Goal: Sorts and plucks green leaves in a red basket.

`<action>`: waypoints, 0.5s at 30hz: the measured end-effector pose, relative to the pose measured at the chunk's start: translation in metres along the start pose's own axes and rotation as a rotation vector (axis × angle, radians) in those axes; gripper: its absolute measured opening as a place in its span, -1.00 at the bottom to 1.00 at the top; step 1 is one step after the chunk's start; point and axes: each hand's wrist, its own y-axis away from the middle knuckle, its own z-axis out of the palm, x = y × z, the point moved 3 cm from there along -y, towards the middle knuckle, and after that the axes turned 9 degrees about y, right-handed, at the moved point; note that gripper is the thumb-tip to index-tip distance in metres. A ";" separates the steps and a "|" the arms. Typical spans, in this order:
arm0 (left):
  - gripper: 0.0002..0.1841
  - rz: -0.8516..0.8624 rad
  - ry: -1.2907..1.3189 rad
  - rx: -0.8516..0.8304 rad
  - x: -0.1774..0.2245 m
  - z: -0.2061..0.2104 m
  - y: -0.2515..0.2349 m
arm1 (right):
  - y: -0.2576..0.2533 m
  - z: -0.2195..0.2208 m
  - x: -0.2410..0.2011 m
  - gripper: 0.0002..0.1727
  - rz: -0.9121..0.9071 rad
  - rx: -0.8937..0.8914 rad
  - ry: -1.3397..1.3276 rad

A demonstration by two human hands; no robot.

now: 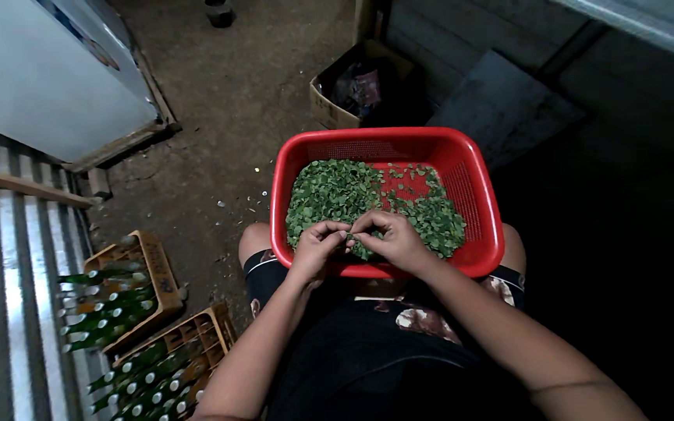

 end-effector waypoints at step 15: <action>-0.88 0.071 -0.108 -0.051 -0.002 0.005 0.000 | 0.001 0.001 -0.001 -0.91 0.193 -0.007 -0.206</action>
